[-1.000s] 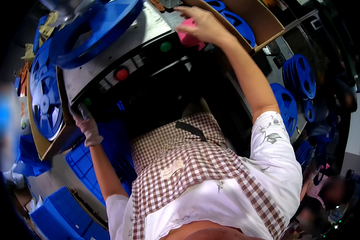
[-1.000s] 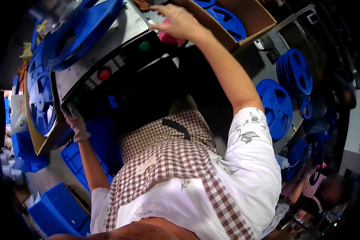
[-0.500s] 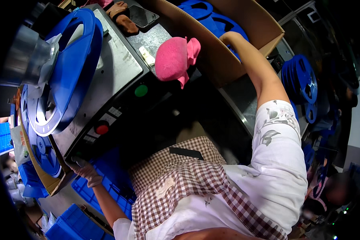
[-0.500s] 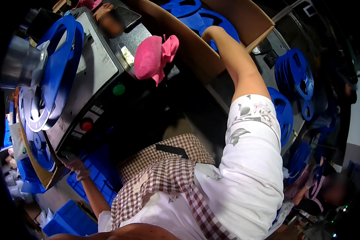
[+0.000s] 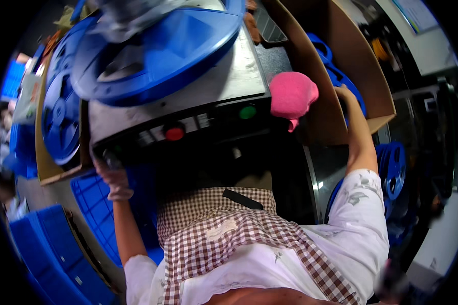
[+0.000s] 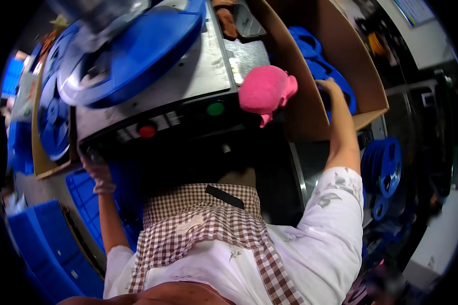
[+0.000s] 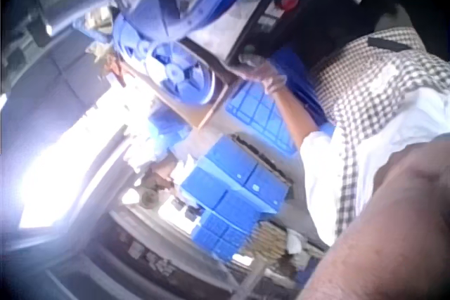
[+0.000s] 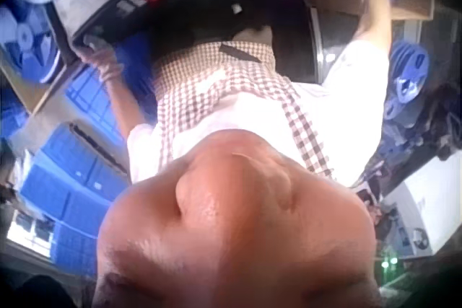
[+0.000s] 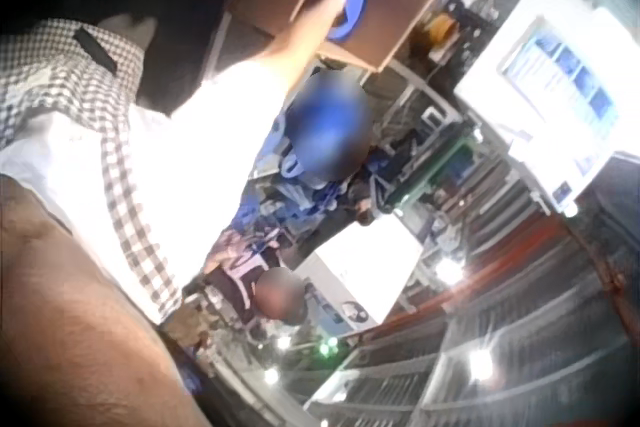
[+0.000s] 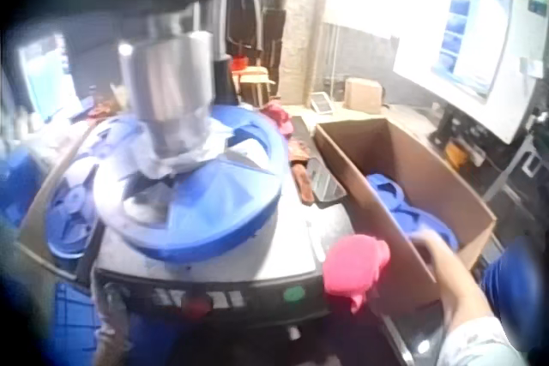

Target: The person repeatedly picks up blue plastic reels, wipes them with a pink cloth, and places them into a cardboard box. The person handles the reels one at a time, rotating them to wipe different sides before stacking them in the box.

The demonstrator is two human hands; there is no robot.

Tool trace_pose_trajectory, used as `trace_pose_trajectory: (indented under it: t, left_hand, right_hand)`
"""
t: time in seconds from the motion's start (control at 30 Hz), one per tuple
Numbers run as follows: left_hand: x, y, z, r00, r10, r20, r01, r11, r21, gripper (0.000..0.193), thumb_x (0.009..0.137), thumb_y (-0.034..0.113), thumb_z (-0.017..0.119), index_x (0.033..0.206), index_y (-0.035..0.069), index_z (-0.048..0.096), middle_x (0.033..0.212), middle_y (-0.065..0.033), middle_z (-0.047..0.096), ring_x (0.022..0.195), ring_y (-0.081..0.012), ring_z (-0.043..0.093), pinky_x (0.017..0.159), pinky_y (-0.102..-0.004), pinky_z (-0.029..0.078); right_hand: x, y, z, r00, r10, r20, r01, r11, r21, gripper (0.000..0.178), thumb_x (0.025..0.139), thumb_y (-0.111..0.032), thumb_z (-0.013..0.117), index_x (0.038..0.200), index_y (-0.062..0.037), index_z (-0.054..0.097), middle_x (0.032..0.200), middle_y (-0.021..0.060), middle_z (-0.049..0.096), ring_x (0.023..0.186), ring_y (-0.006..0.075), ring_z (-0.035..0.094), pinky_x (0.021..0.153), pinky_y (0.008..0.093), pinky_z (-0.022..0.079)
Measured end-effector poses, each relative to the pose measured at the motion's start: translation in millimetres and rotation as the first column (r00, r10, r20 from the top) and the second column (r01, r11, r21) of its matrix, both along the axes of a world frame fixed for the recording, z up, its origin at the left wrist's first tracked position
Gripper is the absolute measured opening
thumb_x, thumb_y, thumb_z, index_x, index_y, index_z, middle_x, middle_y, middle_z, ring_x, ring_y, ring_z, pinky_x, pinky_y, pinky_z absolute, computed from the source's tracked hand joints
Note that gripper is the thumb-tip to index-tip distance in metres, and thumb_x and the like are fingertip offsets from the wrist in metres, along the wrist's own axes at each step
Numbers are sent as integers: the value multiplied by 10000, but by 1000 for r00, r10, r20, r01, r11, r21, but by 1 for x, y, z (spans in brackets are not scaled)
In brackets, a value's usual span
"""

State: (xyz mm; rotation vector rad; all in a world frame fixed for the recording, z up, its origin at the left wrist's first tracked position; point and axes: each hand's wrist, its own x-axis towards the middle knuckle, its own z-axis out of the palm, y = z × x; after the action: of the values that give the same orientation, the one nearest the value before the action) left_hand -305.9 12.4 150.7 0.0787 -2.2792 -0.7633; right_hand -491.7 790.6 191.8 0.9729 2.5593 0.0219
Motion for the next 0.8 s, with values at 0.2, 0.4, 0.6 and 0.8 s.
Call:
trace_pose_trajectory:
  t: [0.2,0.4,0.6,0.8]
  left_hand:
    - [-11,49,84,899,-202,-389,336,887,317,477,923,113,502,1375,28,375,1353,-147,459,1243,-275,445,1043,-380,348]
    - [-43,96,218,869,-428,-247,271,830,-488,549,800,68,672,1304,33,457,1220,-149,566,1146,-302,539,995,-385,420]
    - [-130,73,205,984,-127,121,172,564,-808,312,890,126,548,1202,140,551,1043,-121,626,966,-238,625,840,-371,496]
    - [-26,49,283,901,-358,-246,67,674,-736,159,819,120,570,966,138,625,859,-99,616,841,-275,614,767,-405,484]
  right_hand:
    - [48,40,105,947,112,-302,-195,945,-262,574,679,-398,604,1093,-1,599,1003,178,624,914,250,598,810,337,454]
    - [188,-5,219,600,-215,-770,-408,746,-526,590,831,-308,536,1335,-21,428,922,21,540,847,119,510,785,269,400]
    - [297,-195,246,378,-618,-689,-892,-44,-449,458,865,-321,464,1191,0,447,947,91,470,913,181,463,905,320,361]
    - [345,-256,211,345,-585,-734,-932,-307,-194,536,793,-354,518,1153,32,428,966,126,423,966,230,419,952,384,313]
